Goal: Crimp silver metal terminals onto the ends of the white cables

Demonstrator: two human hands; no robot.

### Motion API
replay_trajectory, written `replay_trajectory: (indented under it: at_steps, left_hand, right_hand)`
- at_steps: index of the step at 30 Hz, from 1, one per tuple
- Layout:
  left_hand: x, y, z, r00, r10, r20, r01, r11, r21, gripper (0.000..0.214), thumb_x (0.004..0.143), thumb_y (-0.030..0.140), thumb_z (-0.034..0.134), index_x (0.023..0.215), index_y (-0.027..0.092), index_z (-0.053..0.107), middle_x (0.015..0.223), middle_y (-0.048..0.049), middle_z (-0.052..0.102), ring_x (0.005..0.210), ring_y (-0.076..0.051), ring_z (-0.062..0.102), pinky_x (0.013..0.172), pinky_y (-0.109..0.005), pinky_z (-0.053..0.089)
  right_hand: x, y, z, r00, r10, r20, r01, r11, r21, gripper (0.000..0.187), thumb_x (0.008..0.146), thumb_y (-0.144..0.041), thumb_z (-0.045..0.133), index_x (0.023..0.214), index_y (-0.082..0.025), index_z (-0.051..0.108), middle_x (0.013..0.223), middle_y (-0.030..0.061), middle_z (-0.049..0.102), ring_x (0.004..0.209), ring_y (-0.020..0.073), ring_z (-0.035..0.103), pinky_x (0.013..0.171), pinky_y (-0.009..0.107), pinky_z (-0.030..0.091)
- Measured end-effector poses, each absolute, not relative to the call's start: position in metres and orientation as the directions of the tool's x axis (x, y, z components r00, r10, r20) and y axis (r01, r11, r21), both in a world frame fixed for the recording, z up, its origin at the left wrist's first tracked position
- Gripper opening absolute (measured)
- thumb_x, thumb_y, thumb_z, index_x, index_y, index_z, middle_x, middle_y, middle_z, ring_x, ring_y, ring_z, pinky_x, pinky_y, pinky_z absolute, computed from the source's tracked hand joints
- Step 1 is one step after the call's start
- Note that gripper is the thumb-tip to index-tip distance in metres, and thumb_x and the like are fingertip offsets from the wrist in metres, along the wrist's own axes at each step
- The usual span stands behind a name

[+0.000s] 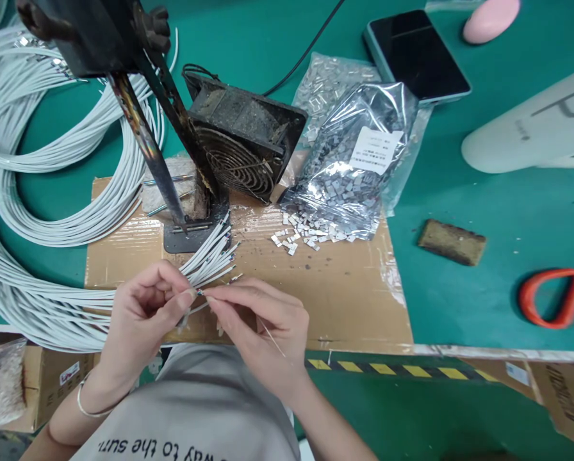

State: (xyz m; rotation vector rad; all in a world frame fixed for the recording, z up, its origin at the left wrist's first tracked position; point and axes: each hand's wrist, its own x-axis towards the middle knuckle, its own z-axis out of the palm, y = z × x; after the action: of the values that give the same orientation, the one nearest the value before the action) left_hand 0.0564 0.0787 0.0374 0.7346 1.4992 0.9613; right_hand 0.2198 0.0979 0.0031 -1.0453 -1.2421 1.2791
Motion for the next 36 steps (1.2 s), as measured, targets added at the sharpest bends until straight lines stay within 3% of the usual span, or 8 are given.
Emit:
replay_trajectory:
  at_steps: [4, 6, 10, 16, 21, 27, 36]
  left_hand:
    - [0.056, 0.078, 0.038, -0.156, 0.866, -0.474, -0.055, 0.472, 0.88, 0.018, 0.087, 0.019, 0.08, 0.075, 0.019, 0.067, 0.059, 0.004, 0.062, 0.048, -0.007, 0.048, 0.046, -0.017, 0.036]
    - [0.056, 0.077, 0.037, -0.158, 0.869, -0.469, -0.049, 0.467, 0.883, 0.016, 0.087, 0.018, 0.08, 0.076, 0.019, 0.067, 0.059, 0.0041, 0.062, 0.049, -0.007, 0.05, 0.047, -0.017, 0.037]
    - [0.056, 0.075, 0.035, -0.168, 0.878, -0.448, -0.028, 0.451, 0.892, 0.015, 0.088, 0.018, 0.079, 0.077, 0.019, 0.069, 0.059, 0.0037, 0.064, 0.05, -0.008, 0.053, 0.048, -0.016, 0.039]
    - [0.064, 0.075, 0.042, -0.267, 0.847, -0.459, -0.047, 0.465, 0.884, 0.014, 0.084, 0.018, 0.08, 0.073, 0.019, 0.072, 0.076, -0.001, 0.075, 0.052, -0.006, 0.048, 0.047, -0.017, 0.034]
    - [0.068, 0.076, 0.046, -0.293, 0.848, -0.442, -0.084, 0.437, 0.895, 0.015, 0.08, 0.011, 0.081, 0.07, 0.018, 0.071, 0.083, -0.0024, 0.078, 0.06, -0.007, 0.057, 0.053, -0.015, 0.041]
    - [0.058, 0.073, 0.035, -0.193, 0.922, -0.335, -0.012, 0.339, 0.941, 0.014, 0.085, 0.011, 0.08, 0.075, 0.019, 0.073, 0.083, -0.0032, 0.078, 0.055, -0.007, 0.052, 0.047, -0.017, 0.038]
    - [0.058, 0.072, 0.032, -0.192, 0.933, -0.304, 0.008, 0.312, 0.95, 0.016, 0.087, 0.009, 0.079, 0.077, 0.02, 0.073, 0.086, -0.0012, 0.078, 0.059, -0.006, 0.053, 0.052, -0.014, 0.04]
  right_hand:
    - [0.224, 0.096, 0.0, -0.089, 0.966, 0.242, 0.036, 0.246, -0.969, 0.036, 0.087, 0.0, 0.075, 0.102, -0.029, 0.088, 0.076, 0.0009, 0.079, 0.059, 0.0136, 0.069, 0.054, 0.025, 0.059]
    - [0.227, 0.095, -0.001, -0.08, 0.962, 0.262, 0.091, 0.269, -0.959, 0.037, 0.088, 0.0, 0.075, 0.104, -0.03, 0.087, 0.078, 0.0005, 0.08, 0.061, 0.0136, 0.07, 0.056, 0.026, 0.06]
    - [0.229, 0.094, -0.001, 0.011, 0.997, 0.082, 0.065, 0.082, -0.995, 0.028, 0.09, -0.005, 0.077, 0.1, -0.029, 0.086, 0.075, -0.0014, 0.077, 0.056, 0.0115, 0.067, 0.052, 0.024, 0.058]
    - [0.222, 0.099, 0.004, -0.006, 0.989, -0.149, -0.214, -0.146, -0.966, 0.02, 0.087, -0.009, 0.08, 0.086, -0.028, 0.087, 0.065, -0.0035, 0.075, 0.048, 0.0095, 0.065, 0.045, 0.019, 0.057]
    - [0.219, 0.104, 0.006, -0.085, 0.982, -0.171, -0.268, -0.188, -0.945, 0.021, 0.086, -0.009, 0.08, 0.084, -0.029, 0.089, 0.075, -0.0015, 0.077, 0.051, 0.0071, 0.063, 0.047, 0.018, 0.055]
    - [0.218, 0.106, 0.009, -0.117, 0.978, -0.174, -0.269, -0.2, -0.942, 0.021, 0.086, -0.01, 0.08, 0.085, -0.029, 0.089, 0.071, -0.0027, 0.074, 0.05, 0.0052, 0.057, 0.043, 0.015, 0.046]
    - [0.216, 0.103, 0.007, -0.093, 0.986, -0.137, -0.225, -0.155, -0.962, 0.02, 0.088, -0.01, 0.08, 0.086, -0.029, 0.088, 0.075, -0.0025, 0.076, 0.053, 0.006, 0.059, 0.044, 0.016, 0.043]
